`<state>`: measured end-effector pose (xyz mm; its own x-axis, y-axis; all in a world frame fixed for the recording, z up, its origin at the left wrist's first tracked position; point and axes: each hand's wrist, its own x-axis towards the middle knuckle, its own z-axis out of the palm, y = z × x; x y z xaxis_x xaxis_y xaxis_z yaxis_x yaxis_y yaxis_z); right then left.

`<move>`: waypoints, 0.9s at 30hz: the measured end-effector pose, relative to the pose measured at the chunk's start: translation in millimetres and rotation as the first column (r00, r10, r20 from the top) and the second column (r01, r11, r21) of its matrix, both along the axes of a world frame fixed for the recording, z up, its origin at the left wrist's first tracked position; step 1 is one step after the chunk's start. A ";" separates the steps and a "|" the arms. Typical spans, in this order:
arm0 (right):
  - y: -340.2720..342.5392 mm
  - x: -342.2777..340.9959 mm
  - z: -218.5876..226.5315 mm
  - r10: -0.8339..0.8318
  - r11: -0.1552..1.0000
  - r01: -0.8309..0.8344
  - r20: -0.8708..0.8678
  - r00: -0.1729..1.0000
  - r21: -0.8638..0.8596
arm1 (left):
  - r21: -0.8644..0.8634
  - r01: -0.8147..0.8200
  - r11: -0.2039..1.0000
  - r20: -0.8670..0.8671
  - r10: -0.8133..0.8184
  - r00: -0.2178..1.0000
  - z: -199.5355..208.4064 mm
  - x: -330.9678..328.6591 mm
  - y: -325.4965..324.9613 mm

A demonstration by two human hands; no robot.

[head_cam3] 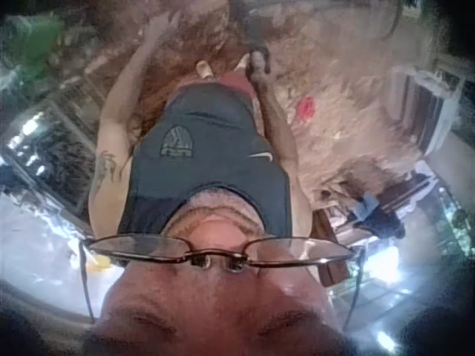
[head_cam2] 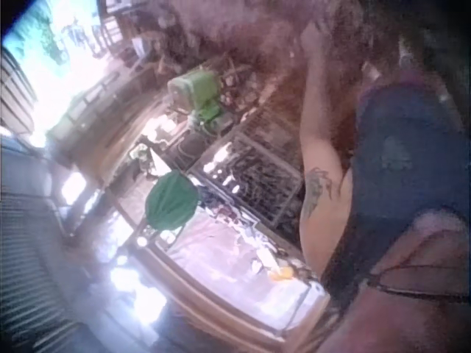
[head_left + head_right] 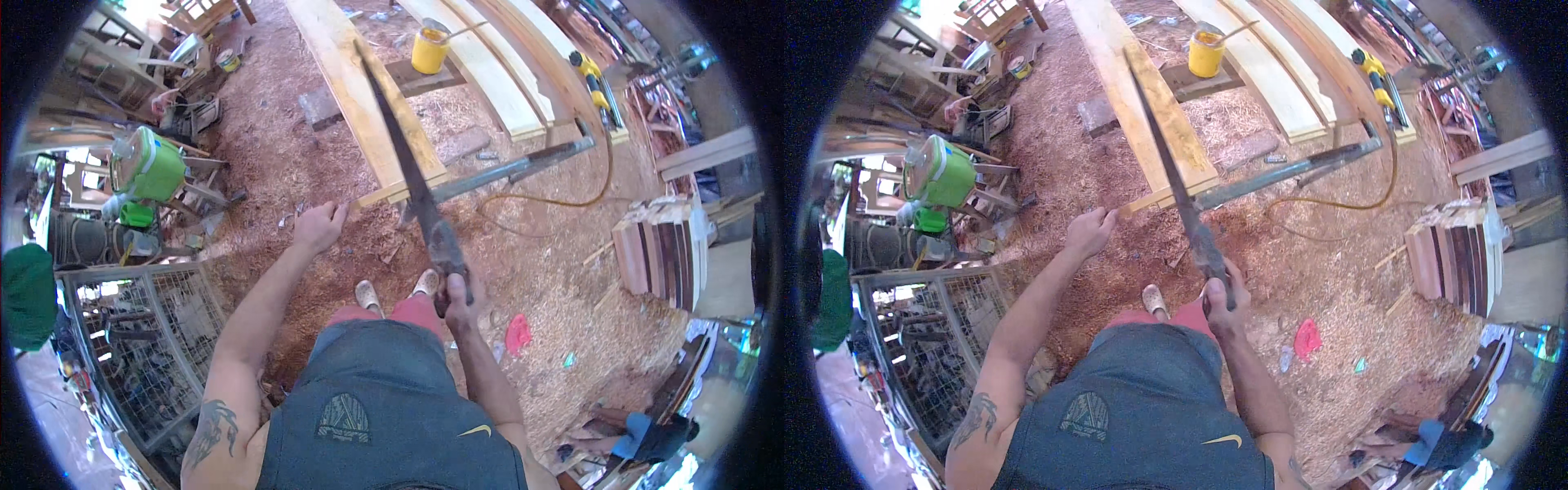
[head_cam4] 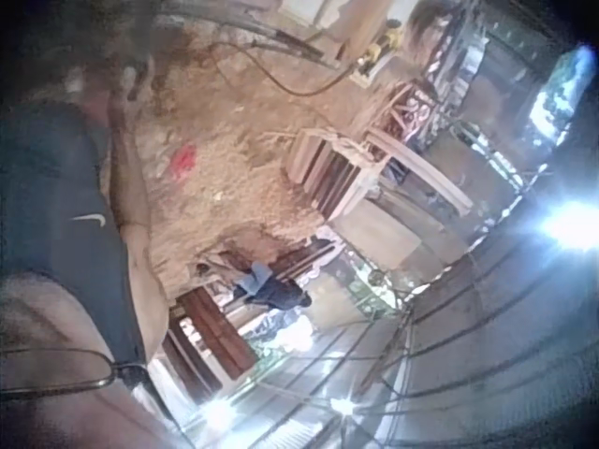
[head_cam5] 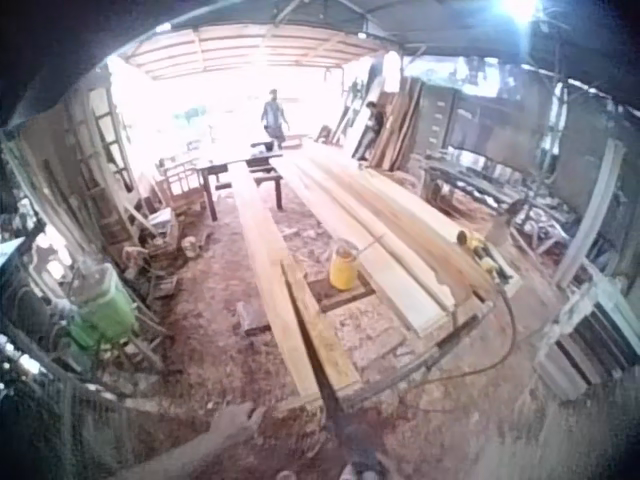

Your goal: The person measures wood planks with a combination square, marks them with a pencil, secures a small wooden block with a nail gun, and cuts a board with a hand saw.

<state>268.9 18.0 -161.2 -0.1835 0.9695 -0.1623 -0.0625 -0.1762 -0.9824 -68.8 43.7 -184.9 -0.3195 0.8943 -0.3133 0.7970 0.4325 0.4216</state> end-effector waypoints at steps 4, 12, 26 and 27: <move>-12.3 -7.0 -23.6 0.024 0.990 -0.061 0.274 0.961 0.125 | 0.024 0.009 1.000 0.029 -0.009 1.000 3.6 13.0 14.3; -9.8 -17.3 -8.0 0.062 0.970 -0.139 0.350 0.935 0.198 | -0.186 -0.040 0.982 -0.003 0.040 0.999 0.4 16.6 52.7; -10.4 -20.5 10.9 0.017 0.947 -0.148 0.412 0.911 0.286 | -0.232 -0.104 0.967 -0.232 0.049 0.972 -26.0 10.0 62.9; -9.9 -19.1 14.5 0.015 0.945 -0.153 0.432 0.902 0.288 | -0.238 -0.016 0.971 -0.267 -0.050 0.962 -30.1 6.5 62.9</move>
<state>249.8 8.1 -146.8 -0.2485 0.9667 0.0613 0.3675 0.1526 -0.9174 -62.3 106.6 -215.0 -0.4066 0.8114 -0.4200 0.8745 0.4786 0.0780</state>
